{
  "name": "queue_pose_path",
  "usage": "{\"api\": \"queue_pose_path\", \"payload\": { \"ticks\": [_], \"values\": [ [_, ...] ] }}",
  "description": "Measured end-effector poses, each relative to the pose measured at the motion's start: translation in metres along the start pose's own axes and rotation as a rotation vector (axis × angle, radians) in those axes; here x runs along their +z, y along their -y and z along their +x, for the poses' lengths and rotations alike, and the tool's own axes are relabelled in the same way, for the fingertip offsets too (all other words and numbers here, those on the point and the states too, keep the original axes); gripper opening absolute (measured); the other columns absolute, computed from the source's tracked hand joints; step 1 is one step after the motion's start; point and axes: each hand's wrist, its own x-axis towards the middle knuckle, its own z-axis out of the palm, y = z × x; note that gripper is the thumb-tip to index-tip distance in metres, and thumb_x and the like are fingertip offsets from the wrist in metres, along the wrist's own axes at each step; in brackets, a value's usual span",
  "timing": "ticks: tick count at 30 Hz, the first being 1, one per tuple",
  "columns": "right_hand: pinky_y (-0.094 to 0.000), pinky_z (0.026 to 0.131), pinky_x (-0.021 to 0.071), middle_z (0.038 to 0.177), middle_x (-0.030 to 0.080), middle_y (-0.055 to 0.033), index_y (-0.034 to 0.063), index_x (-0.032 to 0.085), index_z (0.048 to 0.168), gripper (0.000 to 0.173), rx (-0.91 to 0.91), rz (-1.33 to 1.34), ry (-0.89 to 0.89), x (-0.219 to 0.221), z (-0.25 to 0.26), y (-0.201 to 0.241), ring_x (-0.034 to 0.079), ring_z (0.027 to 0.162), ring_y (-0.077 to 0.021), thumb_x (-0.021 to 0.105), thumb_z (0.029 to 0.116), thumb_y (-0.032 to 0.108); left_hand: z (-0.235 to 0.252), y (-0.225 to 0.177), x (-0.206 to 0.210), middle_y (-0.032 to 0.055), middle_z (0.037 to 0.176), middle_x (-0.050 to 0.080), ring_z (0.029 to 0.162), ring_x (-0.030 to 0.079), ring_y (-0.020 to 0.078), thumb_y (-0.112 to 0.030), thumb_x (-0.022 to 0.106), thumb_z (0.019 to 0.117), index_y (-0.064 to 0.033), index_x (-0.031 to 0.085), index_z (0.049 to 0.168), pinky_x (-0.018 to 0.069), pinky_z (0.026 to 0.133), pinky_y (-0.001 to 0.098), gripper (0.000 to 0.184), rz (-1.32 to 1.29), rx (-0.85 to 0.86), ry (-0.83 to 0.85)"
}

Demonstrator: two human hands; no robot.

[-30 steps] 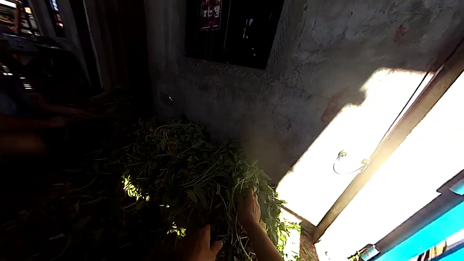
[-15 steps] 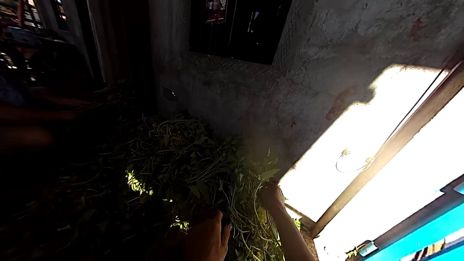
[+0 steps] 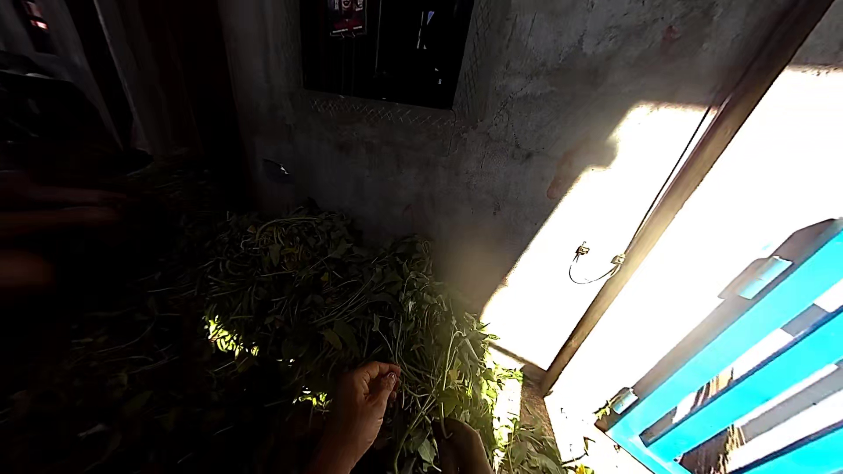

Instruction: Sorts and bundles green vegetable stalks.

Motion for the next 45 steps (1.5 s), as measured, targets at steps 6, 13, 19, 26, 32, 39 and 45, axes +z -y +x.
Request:
{"api": "queue_pose_path", "payload": {
  "ticks": [6,13,19,26,32,39,45],
  "values": [
    [-0.0359,0.090,0.0595,0.110,0.073,-0.0207,-0.0133,0.062,0.126,0.033,0.056,0.046,0.088,0.010,-0.030,-0.003,0.073,0.097,-0.0188,0.060,0.0949,-0.002,-0.003,-0.005,0.004,0.0057,0.093,0.074,0.079,0.071,0.0136,-0.008,0.062,0.1001,-0.0036,0.073,0.108,0.0599,0.069,0.0271,0.014,-0.028,-0.067,0.075],
    [-0.0416,0.090,0.0595,0.097,0.076,-0.0190,-0.0076,0.075,0.105,0.021,-0.334,-0.434,-0.149,0.022,-0.056,-0.022,0.075,0.092,-0.0304,0.064,0.0885,-0.001,-0.005,-0.009,0.007,0.0036,0.088,0.074,0.073,0.070,0.0110,-0.012,0.065,0.1005,-0.0045,0.074,0.108,0.0576,0.063,0.0241,0.014,-0.011,-0.089,0.138],
    [-0.0377,0.089,0.0590,0.101,0.077,-0.0169,-0.0049,0.075,0.106,0.021,-0.467,-0.479,-0.156,0.016,-0.068,-0.023,0.074,0.092,-0.0276,0.060,0.0926,0.001,-0.009,-0.015,0.003,0.0104,0.099,0.074,0.084,0.073,0.0209,-0.003,0.066,0.0970,-0.0007,0.071,0.109,0.0629,0.070,0.0346,0.013,-0.182,-0.178,0.286],
    [-0.0413,0.084,0.0591,0.095,0.073,-0.0166,-0.0027,0.073,0.110,0.023,-0.409,-0.453,-0.083,0.012,-0.071,-0.021,0.071,0.089,-0.0292,0.058,0.0944,0.005,-0.012,-0.013,-0.004,0.0082,0.105,0.073,0.090,0.072,0.0187,-0.005,0.074,0.0899,-0.0034,0.071,0.112,0.0624,0.076,0.0334,0.023,-0.255,-0.078,0.537],
    [-0.0479,0.090,0.0567,0.110,0.068,-0.0246,-0.0097,0.063,0.124,0.055,-0.217,-0.282,0.005,0.012,-0.061,-0.003,0.068,0.102,-0.0320,0.072,0.0881,0.031,-0.015,-0.011,0.003,0.0049,0.099,0.074,0.087,0.070,0.0141,-0.003,0.074,0.0888,-0.0052,0.072,0.106,0.0602,0.077,0.0296,0.017,-0.209,-0.009,0.589],
    [-0.0250,0.081,0.0579,0.095,0.069,-0.0163,-0.0111,0.069,0.111,0.024,-0.077,-0.044,-0.258,0.026,-0.048,0.023,0.068,0.088,-0.0122,0.062,0.0931,0.003,-0.016,-0.011,0.014,0.0076,0.096,0.072,0.083,0.070,0.0183,-0.001,0.074,0.0861,-0.0041,0.067,0.108,0.0605,0.070,0.0312,0.023,-0.219,-0.103,0.461],
    [-0.0379,0.078,0.0610,0.092,0.069,-0.0197,-0.0095,0.068,0.101,0.020,-0.356,-0.578,-0.231,0.019,-0.053,0.015,0.072,0.086,-0.0291,0.059,0.0906,0.005,-0.017,-0.019,0.023,0.0125,0.093,0.071,0.080,0.073,0.0222,-0.004,0.067,0.0979,-0.0004,0.065,0.103,0.0624,0.068,0.0327,0.007,-0.293,-0.226,0.210]
  ]
}}
